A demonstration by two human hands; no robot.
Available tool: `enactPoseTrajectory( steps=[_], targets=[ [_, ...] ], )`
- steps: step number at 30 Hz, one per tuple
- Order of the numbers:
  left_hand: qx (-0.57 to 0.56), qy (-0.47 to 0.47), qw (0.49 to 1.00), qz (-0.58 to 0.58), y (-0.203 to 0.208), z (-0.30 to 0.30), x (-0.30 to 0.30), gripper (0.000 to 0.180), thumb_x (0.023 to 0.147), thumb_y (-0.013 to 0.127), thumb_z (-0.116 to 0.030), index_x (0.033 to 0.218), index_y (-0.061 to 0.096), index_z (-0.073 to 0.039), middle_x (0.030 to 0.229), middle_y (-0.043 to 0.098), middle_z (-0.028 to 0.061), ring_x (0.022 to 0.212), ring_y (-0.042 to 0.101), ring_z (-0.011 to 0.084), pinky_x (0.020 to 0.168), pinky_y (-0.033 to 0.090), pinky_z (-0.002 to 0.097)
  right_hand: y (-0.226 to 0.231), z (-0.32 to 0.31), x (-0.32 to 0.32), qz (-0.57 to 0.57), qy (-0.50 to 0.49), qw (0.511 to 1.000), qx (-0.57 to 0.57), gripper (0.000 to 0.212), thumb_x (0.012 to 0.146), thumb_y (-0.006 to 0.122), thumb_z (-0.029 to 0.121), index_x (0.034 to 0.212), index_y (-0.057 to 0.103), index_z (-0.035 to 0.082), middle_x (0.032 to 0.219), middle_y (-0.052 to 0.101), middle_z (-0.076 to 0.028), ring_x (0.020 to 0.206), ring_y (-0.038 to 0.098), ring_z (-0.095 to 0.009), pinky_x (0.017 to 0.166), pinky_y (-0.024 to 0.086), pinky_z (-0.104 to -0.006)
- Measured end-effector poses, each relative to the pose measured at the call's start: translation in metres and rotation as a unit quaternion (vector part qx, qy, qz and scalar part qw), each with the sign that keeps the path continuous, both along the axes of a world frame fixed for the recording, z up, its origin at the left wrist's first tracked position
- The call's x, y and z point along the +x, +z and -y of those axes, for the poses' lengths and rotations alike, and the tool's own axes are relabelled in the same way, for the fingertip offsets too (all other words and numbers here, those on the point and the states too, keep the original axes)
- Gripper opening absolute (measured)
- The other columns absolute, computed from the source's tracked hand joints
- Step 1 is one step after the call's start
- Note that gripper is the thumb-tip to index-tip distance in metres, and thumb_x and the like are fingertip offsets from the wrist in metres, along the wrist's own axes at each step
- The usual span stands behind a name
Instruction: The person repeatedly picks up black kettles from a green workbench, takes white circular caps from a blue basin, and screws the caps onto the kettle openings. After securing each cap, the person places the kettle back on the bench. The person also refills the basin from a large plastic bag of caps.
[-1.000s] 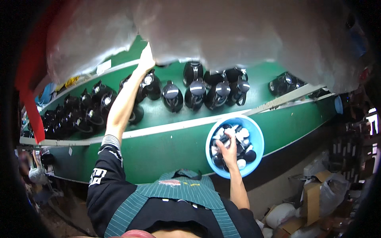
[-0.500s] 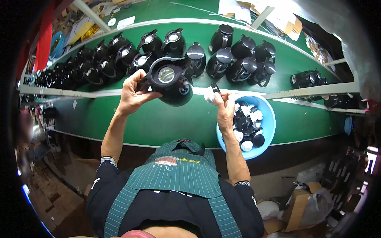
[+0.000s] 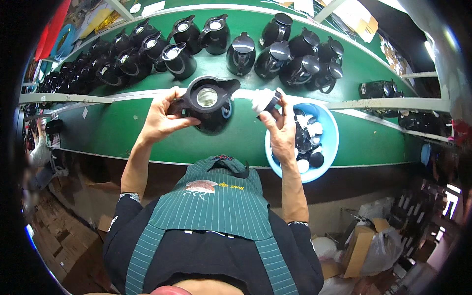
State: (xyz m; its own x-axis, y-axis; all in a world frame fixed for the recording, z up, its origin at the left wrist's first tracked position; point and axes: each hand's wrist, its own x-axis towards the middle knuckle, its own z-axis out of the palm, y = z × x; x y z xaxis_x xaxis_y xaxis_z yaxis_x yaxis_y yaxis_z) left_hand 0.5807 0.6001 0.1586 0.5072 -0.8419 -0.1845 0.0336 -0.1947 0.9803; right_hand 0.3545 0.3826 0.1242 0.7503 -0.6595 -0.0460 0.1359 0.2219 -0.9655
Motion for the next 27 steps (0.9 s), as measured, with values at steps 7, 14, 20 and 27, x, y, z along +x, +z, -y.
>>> enactPoseTrajectory(
  steps=[7,14,20,27],
  targets=[
    [0.065,-0.067,0.926,0.366,-0.021,0.023,-0.029,0.036,0.079,0.087,-0.012,0.101,0.059,-0.005,0.074,0.069,0.0137,0.071,0.074,0.0273,0.064,0.056,0.0361,0.022,-0.008,0.02,-0.124,0.112,0.863,-0.477,0.084,0.077,0.091,0.031,0.146,0.054,-0.002,0.134,0.064,-0.023,0.124,0.062,-0.038,0.107,0.05,-0.045],
    [0.077,-0.14,0.904,0.397,-0.031,0.031,-0.026,0.038,0.077,0.086,-0.013,0.105,0.061,-0.007,0.078,0.071,0.0157,0.077,0.074,0.037,0.069,0.056,0.042,0.001,-0.015,0.019,-0.12,0.155,0.804,-0.562,0.083,0.072,0.089,0.011,0.147,0.054,0.003,0.143,0.059,-0.02,0.13,0.058,-0.039,0.109,0.05,-0.0452],
    [0.08,-0.195,0.904,0.372,-0.034,0.032,-0.023,0.04,0.076,0.085,-0.015,0.107,0.062,-0.007,0.08,0.07,0.0177,0.077,0.072,0.0387,0.068,0.054,0.0454,-0.01,-0.003,0.011,-0.094,0.26,0.743,-0.61,0.079,0.073,0.082,0.003,0.147,0.053,0.004,0.151,0.052,-0.021,0.137,0.052,-0.04,0.112,0.048,-0.0462],
    [0.088,-0.182,0.867,0.455,-0.053,0.037,-0.038,0.041,0.077,0.084,-0.017,0.109,0.059,-0.009,0.079,0.071,0.0163,0.076,0.072,0.0378,0.066,0.055,0.0457,-0.034,-0.013,0.02,-0.307,0.162,0.929,-0.128,0.067,0.098,0.064,0.056,0.116,0.067,-0.008,0.095,0.075,-0.022,0.08,0.076,-0.028,0.072,0.063,-0.0341]
  ],
)
